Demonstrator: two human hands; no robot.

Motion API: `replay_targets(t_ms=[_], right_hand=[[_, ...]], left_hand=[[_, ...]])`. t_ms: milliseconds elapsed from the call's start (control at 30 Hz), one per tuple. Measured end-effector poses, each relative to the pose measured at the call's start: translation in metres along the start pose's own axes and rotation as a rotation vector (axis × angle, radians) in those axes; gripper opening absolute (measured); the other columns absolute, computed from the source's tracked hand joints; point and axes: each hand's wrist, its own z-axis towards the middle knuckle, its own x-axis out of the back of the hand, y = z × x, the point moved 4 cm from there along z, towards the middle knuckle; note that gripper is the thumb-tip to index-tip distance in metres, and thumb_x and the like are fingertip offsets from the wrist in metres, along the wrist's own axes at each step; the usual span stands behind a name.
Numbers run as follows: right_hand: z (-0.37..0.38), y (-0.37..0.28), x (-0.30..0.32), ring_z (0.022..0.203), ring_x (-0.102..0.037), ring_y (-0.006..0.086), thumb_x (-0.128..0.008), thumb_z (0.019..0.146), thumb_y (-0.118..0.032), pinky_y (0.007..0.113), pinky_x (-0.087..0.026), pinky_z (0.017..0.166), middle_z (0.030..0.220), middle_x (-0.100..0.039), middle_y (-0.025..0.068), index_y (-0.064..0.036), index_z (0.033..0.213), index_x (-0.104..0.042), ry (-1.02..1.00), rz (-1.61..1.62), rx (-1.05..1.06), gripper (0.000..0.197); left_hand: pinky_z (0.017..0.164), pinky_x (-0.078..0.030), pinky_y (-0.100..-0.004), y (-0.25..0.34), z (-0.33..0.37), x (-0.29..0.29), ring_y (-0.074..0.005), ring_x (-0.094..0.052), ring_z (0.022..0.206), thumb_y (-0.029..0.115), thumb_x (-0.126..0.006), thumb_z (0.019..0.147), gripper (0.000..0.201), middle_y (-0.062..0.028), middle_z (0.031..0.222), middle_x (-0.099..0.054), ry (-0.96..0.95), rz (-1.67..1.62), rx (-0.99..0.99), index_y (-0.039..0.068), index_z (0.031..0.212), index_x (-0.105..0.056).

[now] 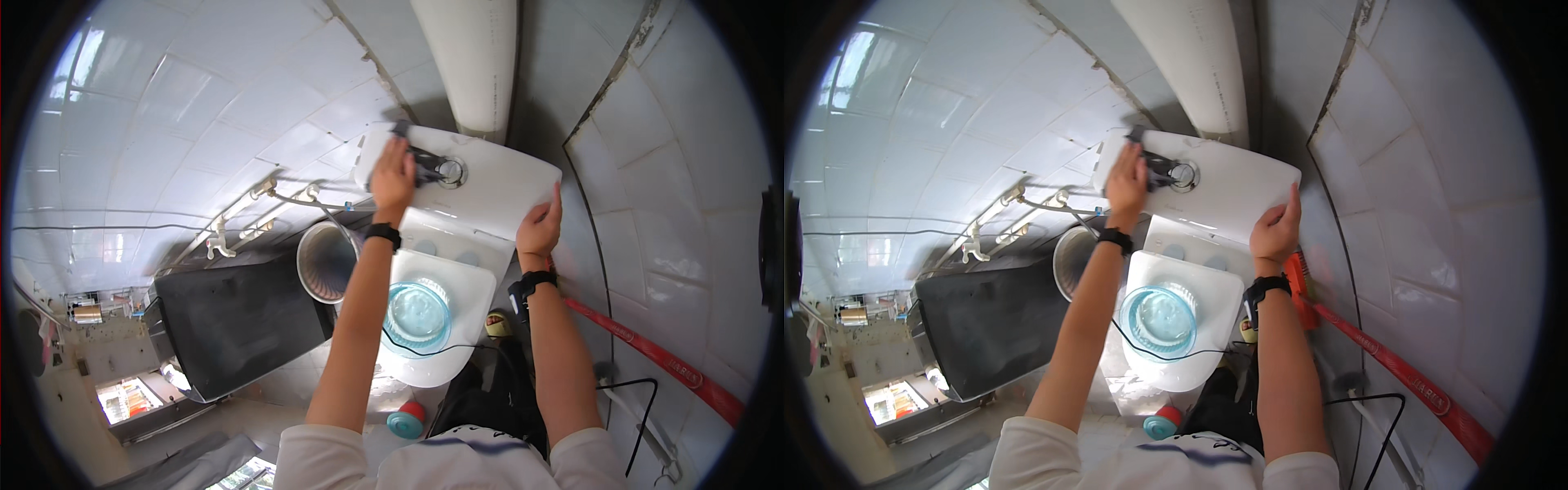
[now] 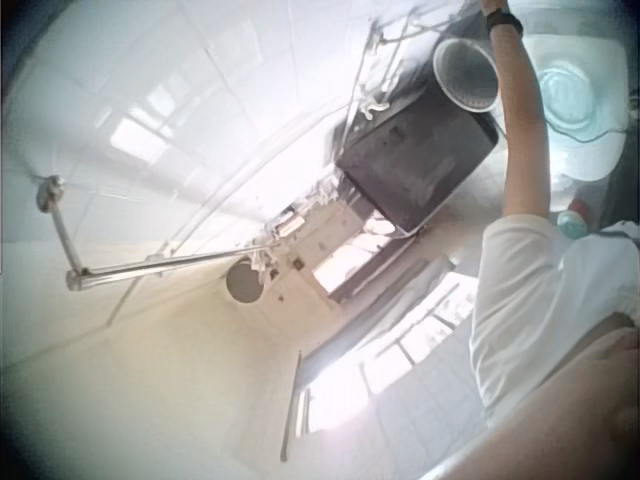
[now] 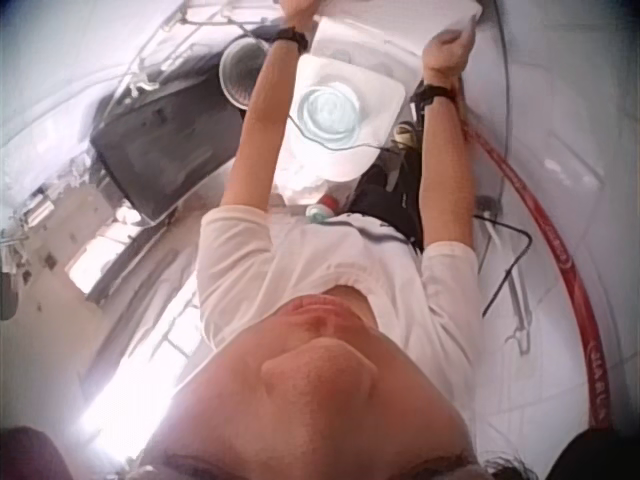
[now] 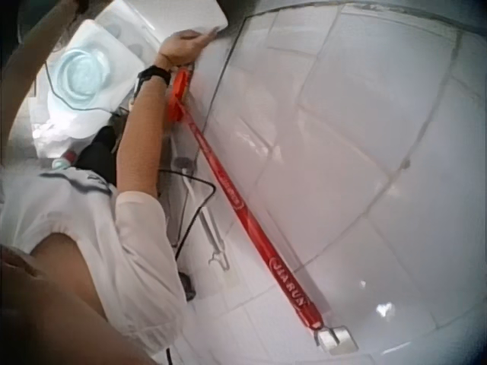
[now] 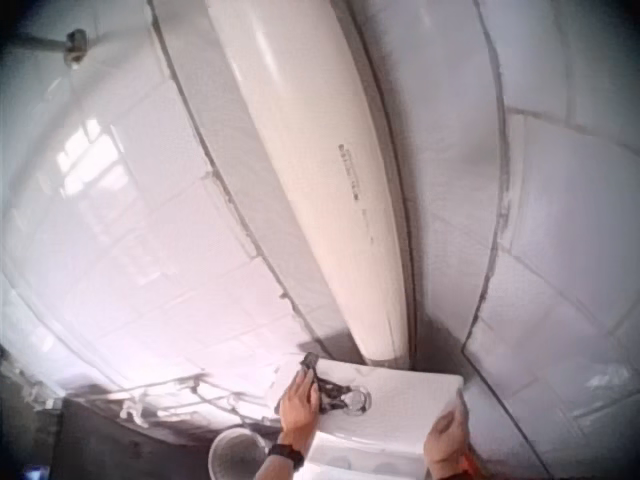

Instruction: The person cleans the top and exterior surfaces of a toilet tank and lid using a cloth, periodically rinsing the cloth in a bowl of water.

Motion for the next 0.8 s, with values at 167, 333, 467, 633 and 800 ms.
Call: replay_targets(t_ms=[167,333,467,633,800], right_hand=[[-0.002,0.002,-0.003,0.107,-0.055,0.0358,-0.040,0.086,-0.002,0.038,-0.048,0.086,0.122,-0.053,0.0197,-0.0057,0.128,-0.044,-0.002,0.002,-0.017,0.042],[0.000,0.008,-0.003,0.108,-0.054,0.0364,-0.041,0.086,-0.001,0.038,-0.047,0.087,0.121,-0.052,0.0210,-0.0037,0.126,-0.045,-0.005,0.012,-0.013,0.041],[-0.003,-0.002,-0.002,0.109,-0.053,0.0362,-0.041,0.086,-0.001,0.037,-0.047,0.088,0.122,-0.052,0.0212,-0.0032,0.126,-0.045,0.016,0.023,0.020,0.040],[0.003,0.013,-0.002,0.109,-0.053,0.0366,-0.040,0.087,-0.002,0.038,-0.047,0.089,0.122,-0.052,0.0217,-0.0017,0.126,-0.045,0.020,0.000,0.068,0.040],[0.002,-0.001,0.001,0.109,-0.052,0.0372,-0.041,0.087,-0.003,0.039,-0.046,0.089,0.121,-0.052,0.0224,-0.0020,0.126,-0.045,0.030,0.009,0.067,0.039]], left_hand=[[0.092,-0.041,-0.0415,-0.038,0.011,0.007,-0.0353,-0.051,0.110,0.015,-0.049,0.087,0.031,-0.0213,0.121,-0.054,0.111,0.232,0.082,0.000,0.112,-0.059],[0.095,-0.036,-0.0441,0.011,-0.036,-0.007,-0.0376,-0.047,0.115,0.013,-0.047,0.087,0.034,-0.0231,0.124,-0.051,0.123,0.144,0.079,-0.002,0.116,-0.056],[0.100,-0.029,-0.0466,0.076,-0.085,-0.014,-0.0367,-0.038,0.125,0.010,-0.045,0.087,0.038,-0.0229,0.133,-0.042,0.151,0.022,0.139,-0.001,0.124,-0.050],[0.103,-0.027,-0.0463,0.152,-0.089,-0.039,-0.0331,-0.041,0.124,0.008,-0.052,0.081,0.040,-0.0164,0.129,-0.048,-0.119,-0.160,-0.008,0.003,0.120,-0.054],[0.099,-0.035,-0.0445,0.125,-0.050,-0.034,-0.0334,-0.046,0.118,0.012,-0.052,0.081,0.035,-0.0187,0.124,-0.051,-0.117,-0.059,-0.141,0.001,0.114,-0.057]])
